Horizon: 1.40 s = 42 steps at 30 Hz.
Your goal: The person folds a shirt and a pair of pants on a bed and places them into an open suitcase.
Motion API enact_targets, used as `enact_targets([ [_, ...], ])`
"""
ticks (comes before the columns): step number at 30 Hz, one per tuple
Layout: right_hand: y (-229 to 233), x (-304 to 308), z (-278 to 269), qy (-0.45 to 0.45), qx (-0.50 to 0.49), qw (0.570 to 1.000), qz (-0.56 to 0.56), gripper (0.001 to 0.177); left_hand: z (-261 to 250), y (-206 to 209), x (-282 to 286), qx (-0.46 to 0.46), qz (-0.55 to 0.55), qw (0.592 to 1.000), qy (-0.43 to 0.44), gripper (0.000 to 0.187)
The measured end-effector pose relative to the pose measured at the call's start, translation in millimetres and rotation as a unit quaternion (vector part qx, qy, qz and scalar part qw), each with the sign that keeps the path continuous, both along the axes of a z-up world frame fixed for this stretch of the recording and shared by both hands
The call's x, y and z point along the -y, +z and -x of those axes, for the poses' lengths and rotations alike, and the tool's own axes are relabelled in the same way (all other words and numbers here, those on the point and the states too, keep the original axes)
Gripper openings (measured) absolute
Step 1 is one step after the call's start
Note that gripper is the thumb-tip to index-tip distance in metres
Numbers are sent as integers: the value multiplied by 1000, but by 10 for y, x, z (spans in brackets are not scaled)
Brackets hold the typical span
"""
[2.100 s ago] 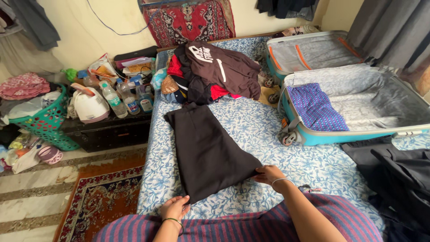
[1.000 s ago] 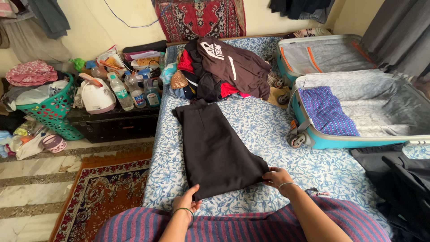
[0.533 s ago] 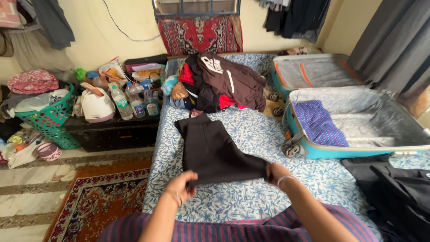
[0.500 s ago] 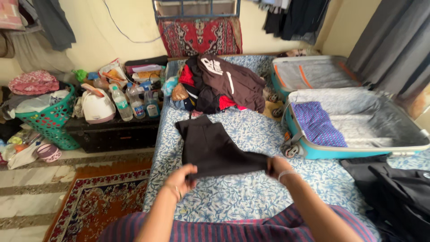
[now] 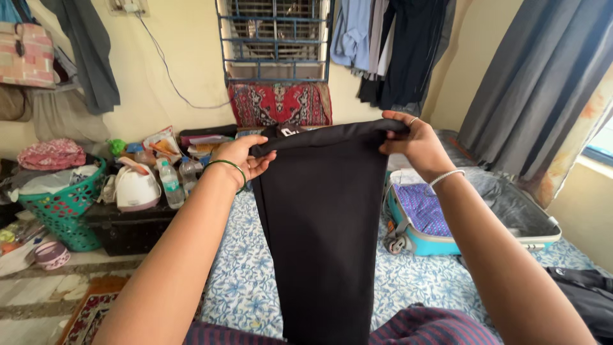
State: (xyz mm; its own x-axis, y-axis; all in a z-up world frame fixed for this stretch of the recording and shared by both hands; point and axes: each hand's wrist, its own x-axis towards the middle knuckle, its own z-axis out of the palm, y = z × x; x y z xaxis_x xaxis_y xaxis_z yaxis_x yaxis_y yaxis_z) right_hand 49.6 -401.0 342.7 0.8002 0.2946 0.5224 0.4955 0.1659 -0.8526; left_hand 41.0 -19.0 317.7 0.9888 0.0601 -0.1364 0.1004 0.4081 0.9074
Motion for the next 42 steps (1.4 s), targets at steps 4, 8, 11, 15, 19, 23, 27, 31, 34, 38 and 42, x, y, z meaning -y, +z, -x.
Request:
enact_targets([
  [4, -26, 96, -44, -356, 142, 885, 264, 46, -155, 36, -20, 51, -10, 998, -25, 26],
  [8, -316, 215, -696, -350, 350, 809, 318, 44, -710, -252, -22, -72, -16, 996, -56, 28],
  [11, -499, 215, -1156, -386, 238, 820, 349, 43, -1269, -411, 116, -58, -56, 996, -48, 28],
  [15, -211, 164, -1409, -455, 274, 808, 255, 26, -1683, -156, 302, 112, -99, 985, 92, 29],
  [19, -13, 137, -1122, -417, 228, 870, 129, 26, -1760, 0, 326, 228, -40, 971, 58, 20],
  [23, -445, 225, -846, -368, 319, 854, 181, 32, -1531, -455, 193, 45, 25, 998, -24, 17],
  [27, -1534, 371, -514, -355, 289, 856, 241, 34, -854, -1509, 116, 1, -35, 999, -21, 20],
  [31, -2688, 485, -237, -256, 23, 928, 268, 54, -2, -2592, 82, -128, -5, 987, -93, 29],
  [34, -3207, 483, 119, -96, -63, 905, 410, 45, 570, -3063, 136, -211, -53, 970, -112, 35],
  [38, -3254, 445, 517, 9, -172, 862, 476, 35, 1009, -3150, 49, -232, -144, 943, -188, 50],
  [42, -3346, 479, 459, -16, -180, 862, 474, 29, 979, -3276, -29, -204, -166, 945, -195, 61],
])
